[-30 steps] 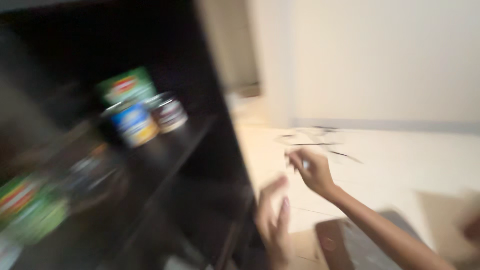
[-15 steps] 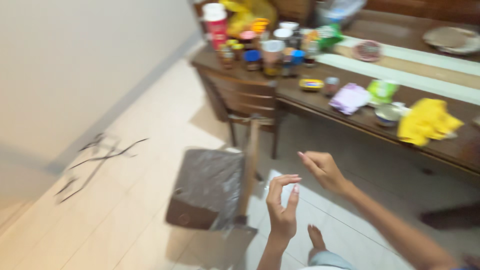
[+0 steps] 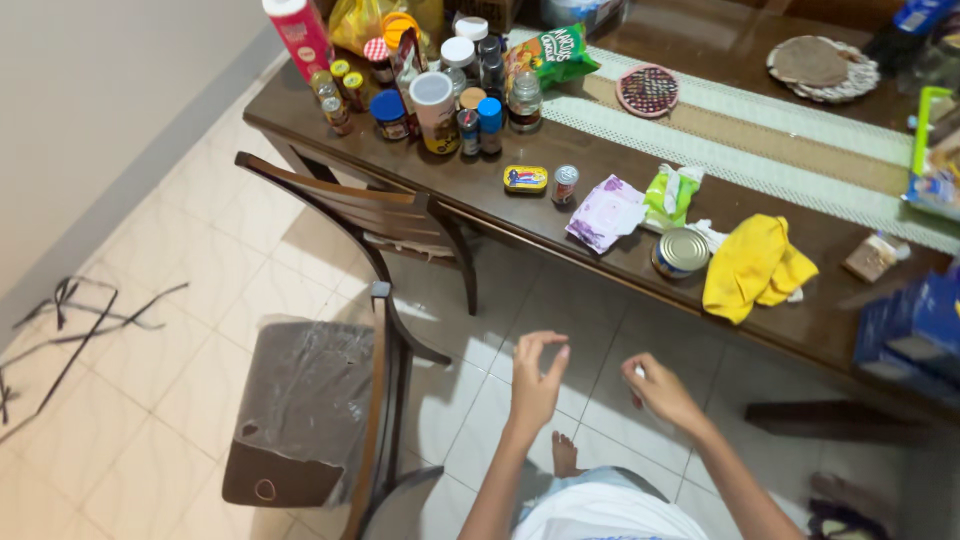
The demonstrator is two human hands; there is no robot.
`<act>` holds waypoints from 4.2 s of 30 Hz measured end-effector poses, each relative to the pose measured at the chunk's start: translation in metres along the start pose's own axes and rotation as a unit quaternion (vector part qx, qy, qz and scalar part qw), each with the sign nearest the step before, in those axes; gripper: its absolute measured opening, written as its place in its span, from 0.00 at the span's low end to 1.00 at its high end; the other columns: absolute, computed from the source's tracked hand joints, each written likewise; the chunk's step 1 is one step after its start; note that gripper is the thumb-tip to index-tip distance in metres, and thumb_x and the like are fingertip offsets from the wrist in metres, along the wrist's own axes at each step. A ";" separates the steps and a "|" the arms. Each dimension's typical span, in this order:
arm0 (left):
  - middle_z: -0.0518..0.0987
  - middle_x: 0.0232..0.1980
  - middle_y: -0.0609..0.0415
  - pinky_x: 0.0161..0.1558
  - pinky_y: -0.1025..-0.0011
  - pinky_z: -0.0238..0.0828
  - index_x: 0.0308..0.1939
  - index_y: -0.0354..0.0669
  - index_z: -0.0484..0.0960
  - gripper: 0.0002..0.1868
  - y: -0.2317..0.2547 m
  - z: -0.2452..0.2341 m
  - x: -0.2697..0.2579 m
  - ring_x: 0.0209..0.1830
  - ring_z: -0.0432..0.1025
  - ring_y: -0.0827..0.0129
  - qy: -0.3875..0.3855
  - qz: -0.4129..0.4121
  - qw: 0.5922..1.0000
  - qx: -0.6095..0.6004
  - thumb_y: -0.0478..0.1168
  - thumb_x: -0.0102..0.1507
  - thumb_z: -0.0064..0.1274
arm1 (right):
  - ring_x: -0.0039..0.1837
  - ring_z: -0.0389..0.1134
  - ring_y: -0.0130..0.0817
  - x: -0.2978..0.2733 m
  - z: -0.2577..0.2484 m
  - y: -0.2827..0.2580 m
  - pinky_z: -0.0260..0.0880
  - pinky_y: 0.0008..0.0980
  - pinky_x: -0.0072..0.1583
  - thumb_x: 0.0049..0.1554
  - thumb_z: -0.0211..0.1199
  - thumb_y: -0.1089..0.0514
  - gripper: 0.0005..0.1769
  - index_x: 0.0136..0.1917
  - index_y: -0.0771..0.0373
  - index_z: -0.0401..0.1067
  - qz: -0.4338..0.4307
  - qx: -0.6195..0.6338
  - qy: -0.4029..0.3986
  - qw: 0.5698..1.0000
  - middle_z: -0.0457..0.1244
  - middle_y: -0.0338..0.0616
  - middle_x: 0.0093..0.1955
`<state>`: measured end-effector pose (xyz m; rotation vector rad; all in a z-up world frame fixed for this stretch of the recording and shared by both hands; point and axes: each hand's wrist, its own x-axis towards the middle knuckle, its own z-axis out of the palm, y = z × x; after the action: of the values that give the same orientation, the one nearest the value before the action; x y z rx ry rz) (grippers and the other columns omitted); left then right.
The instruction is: The person wipes several cans and a food pouch with a cloth and places them onto a shelf inside a dark cabinet.
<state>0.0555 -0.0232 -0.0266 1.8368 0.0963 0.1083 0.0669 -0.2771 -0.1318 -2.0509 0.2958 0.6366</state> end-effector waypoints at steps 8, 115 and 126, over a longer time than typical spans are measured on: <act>0.77 0.55 0.47 0.62 0.62 0.63 0.50 0.42 0.82 0.12 -0.018 -0.002 0.125 0.60 0.70 0.55 0.072 0.016 0.996 0.048 0.43 0.66 0.53 | 0.41 0.73 0.33 0.116 -0.030 -0.051 0.73 0.30 0.47 0.62 0.55 0.53 0.16 0.58 0.62 0.74 -0.113 -0.006 -0.043 0.993 0.63 0.46 0.54; 0.76 0.47 0.43 0.52 0.59 0.70 0.50 0.32 0.79 0.33 -0.263 0.109 0.429 0.49 0.72 0.50 -0.139 0.080 0.984 0.079 0.34 0.44 0.77 | 0.66 0.54 0.62 0.288 -0.036 -0.074 0.53 0.54 0.69 0.43 0.84 0.43 0.59 0.70 0.74 0.50 -0.046 -0.133 0.470 0.871 0.50 0.69 0.64; 0.70 0.63 0.38 0.65 0.53 0.59 0.67 0.33 0.66 0.53 -0.267 0.132 0.425 0.64 0.63 0.46 -0.106 0.055 0.989 0.091 0.41 0.44 0.81 | 0.70 0.58 0.58 0.269 -0.081 0.012 0.59 0.53 0.70 0.40 0.86 0.39 0.66 0.78 0.64 0.51 0.059 -0.130 0.468 0.872 0.56 0.59 0.69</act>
<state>0.4909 -0.0268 -0.3090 2.0252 -0.1491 -0.0187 0.3126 -0.3406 -0.2534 -2.4905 0.9367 -0.3352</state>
